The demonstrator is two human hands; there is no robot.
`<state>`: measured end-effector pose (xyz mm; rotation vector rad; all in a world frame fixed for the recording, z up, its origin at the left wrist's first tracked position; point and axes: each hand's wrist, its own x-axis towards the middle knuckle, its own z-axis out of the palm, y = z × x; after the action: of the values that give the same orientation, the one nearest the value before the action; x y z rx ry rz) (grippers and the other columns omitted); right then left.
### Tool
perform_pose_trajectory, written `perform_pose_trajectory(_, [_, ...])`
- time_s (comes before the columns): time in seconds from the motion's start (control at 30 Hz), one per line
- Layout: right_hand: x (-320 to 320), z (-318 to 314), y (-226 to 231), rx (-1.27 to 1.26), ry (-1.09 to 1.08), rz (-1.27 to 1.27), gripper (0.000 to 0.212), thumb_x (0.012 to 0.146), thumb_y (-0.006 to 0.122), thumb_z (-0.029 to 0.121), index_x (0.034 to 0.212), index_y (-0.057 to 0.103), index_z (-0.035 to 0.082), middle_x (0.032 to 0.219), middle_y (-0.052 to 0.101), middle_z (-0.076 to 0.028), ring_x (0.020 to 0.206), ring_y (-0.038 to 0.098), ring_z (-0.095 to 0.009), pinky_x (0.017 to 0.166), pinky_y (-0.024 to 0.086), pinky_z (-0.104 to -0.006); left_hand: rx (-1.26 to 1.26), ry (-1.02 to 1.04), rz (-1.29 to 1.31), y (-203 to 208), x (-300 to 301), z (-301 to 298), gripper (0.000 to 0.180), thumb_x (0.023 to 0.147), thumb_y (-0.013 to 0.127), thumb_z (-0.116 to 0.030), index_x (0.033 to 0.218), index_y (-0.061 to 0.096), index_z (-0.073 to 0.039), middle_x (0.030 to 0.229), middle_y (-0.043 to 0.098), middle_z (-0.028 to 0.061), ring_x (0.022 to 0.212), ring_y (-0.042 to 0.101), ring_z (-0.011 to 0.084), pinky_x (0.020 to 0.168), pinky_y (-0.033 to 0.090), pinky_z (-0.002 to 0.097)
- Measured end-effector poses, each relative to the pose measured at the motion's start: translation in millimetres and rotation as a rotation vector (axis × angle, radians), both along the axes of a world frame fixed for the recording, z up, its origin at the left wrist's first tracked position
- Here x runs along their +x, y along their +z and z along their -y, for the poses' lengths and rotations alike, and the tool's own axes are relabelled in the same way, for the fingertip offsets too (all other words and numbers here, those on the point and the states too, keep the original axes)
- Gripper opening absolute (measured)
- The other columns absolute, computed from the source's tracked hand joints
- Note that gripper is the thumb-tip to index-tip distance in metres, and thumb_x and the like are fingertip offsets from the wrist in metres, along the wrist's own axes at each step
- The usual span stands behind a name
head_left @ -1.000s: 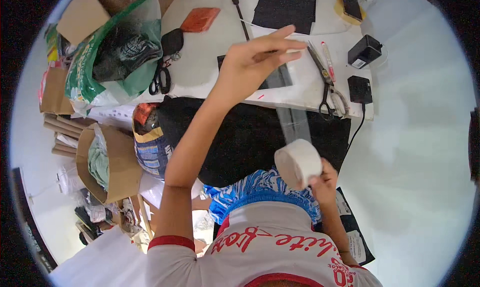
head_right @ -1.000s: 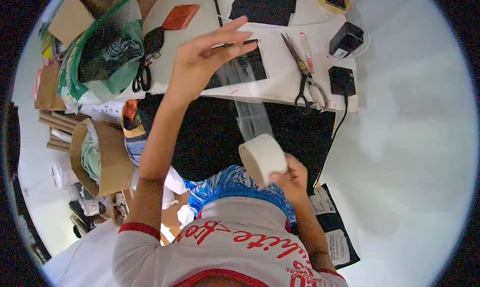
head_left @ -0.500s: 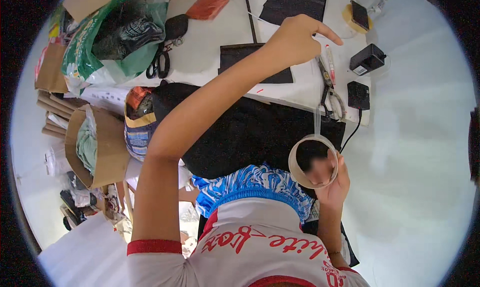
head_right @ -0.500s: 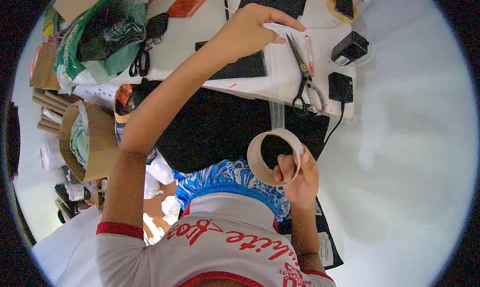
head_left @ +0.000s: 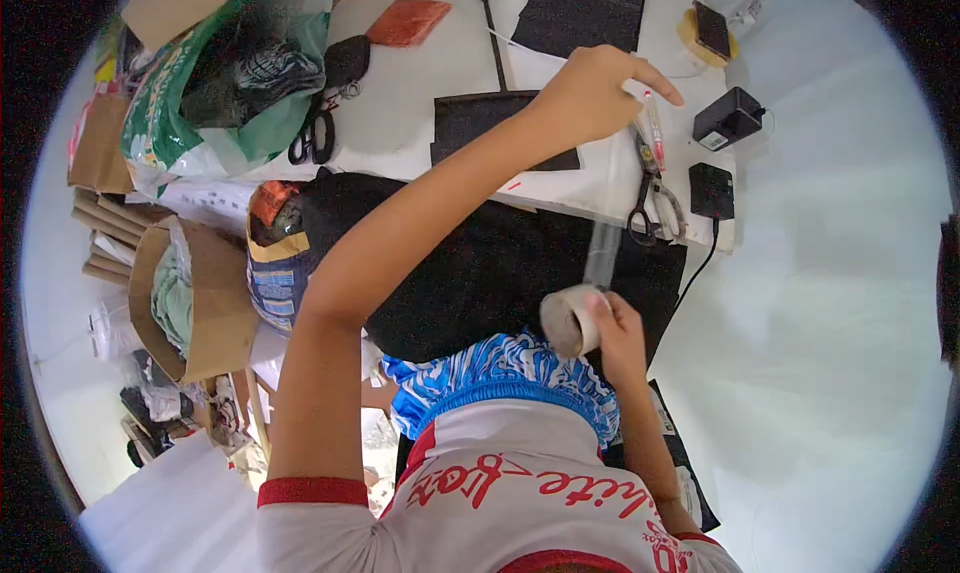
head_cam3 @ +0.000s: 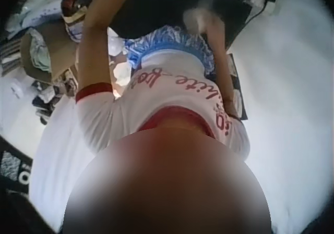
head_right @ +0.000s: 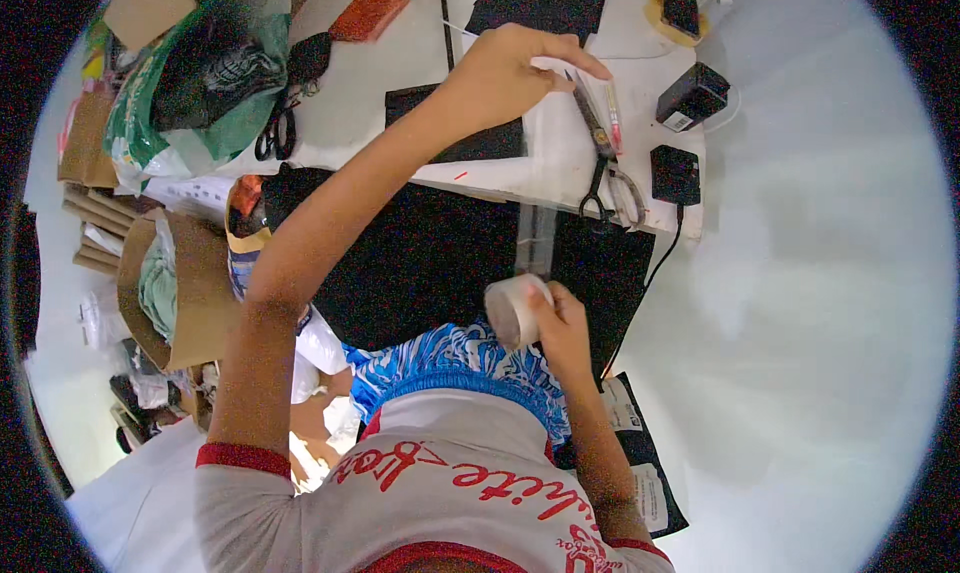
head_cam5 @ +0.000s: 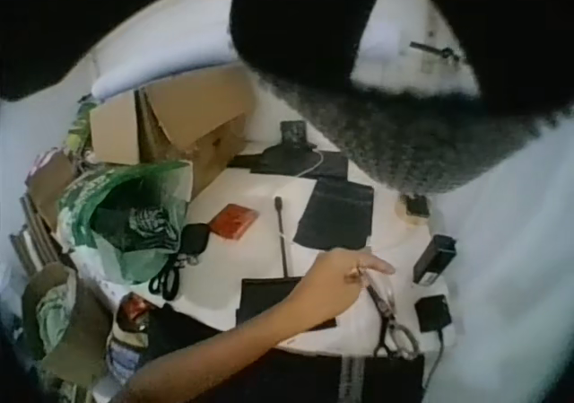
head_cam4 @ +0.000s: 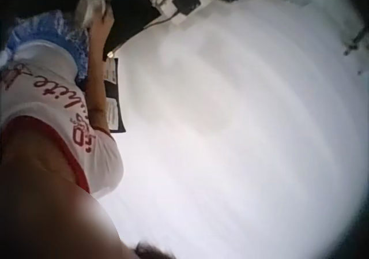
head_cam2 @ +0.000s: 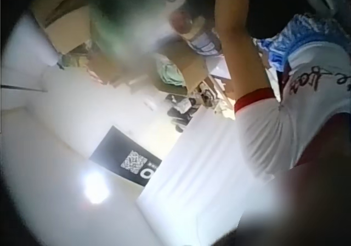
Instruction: Measuring, marking, and applying tape to pieces of black fabric at a workstation.
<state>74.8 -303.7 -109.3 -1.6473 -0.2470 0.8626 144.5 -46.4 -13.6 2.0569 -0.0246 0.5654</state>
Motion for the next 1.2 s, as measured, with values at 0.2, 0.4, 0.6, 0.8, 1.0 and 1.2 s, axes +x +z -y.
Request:
perform_pose_trajectory(0.2, [-15, -3, -24, 0.049, 0.046, 0.293, 0.03, 0.089, 0.059, 0.025, 0.099, 0.061, -0.003, 0.083, 0.062, -0.002, 0.075, 0.052, -0.007, 0.067, 0.043, -0.0216, -0.054, -0.18, 0.159, -12, 1, -36, 0.025, 0.081, 0.058, 0.0, 0.099, 0.07, -0.012, 0.108, 0.065, 0.0133, 0.123, 0.046, 0.0262, 0.084, 0.049, 0.0289])
perform_pose_trajectory(0.4, [-12, -15, -60, -0.147, 0.014, 0.351, 0.031, 0.087, 0.061, 0.028, 0.098, 0.062, -0.001, 0.076, 0.064, -0.007, 0.068, 0.056, -0.009, 0.063, 0.046, -0.0259, -0.223, -0.259, -0.039, -38, -5, -29, 0.021, 0.087, 0.055, -0.001, 0.105, 0.065, 0.0, 0.115, 0.062, 0.0093, 0.128, 0.04, 0.0236, 0.101, 0.039, 0.0321])
perform_pose_trajectory(0.6, [-13, -17, -70, -0.207, -0.015, 0.348, 0.048, 0.086, 0.057, 0.043, 0.099, 0.059, -0.004, 0.081, 0.065, -0.022, 0.071, 0.066, -0.034, 0.062, 0.051, -0.0384, -0.333, -0.386, -0.151, -18, 0, -24, 0.029, 0.089, 0.049, 0.003, 0.117, 0.057, 0.0, 0.133, 0.047, 0.0132, 0.115, 0.053, 0.0228, 0.098, 0.042, 0.0295])
perform_pose_trajectory(0.8, [30, 9, -45, -0.31, 0.033, 0.919, 0.032, 0.087, 0.058, 0.029, 0.104, 0.056, 0.001, 0.09, 0.062, -0.017, 0.084, 0.058, -0.034, 0.075, 0.047, -0.0412, -0.426, -0.507, -0.184, 6, -5, -16, 0.037, 0.089, 0.049, 0.005, 0.126, 0.049, 0.001, 0.129, 0.051, 0.0103, 0.111, 0.057, 0.0233, 0.097, 0.043, 0.0299])
perform_pose_trajectory(1.0, [134, -2, 1, -0.435, -0.025, 1.25, 0.033, 0.078, 0.062, 0.013, 0.107, 0.053, -0.001, 0.106, 0.055, -0.019, 0.097, 0.052, -0.036, 0.084, 0.043, -0.0422, -0.536, -0.565, -0.194, 20, -5, -4, 0.033, 0.088, 0.056, -0.004, 0.121, 0.055, -0.002, 0.124, 0.055, 0.0088, 0.104, 0.06, 0.0174, 0.095, 0.044, 0.0285])
perform_pose_trajectory(1.2, [152, -14, 14, -0.581, 0.286, 1.079, 0.045, 0.068, 0.068, 0.016, 0.107, 0.052, -0.002, 0.105, 0.055, -0.021, 0.099, 0.054, -0.038, 0.083, 0.046, -0.0427, -0.606, -0.608, -0.208, 24, -12, 0, 0.037, 0.089, 0.057, -0.008, 0.124, 0.05, 0.001, 0.124, 0.055, 0.0097, 0.105, 0.059, 0.0188, 0.097, 0.043, 0.0296])
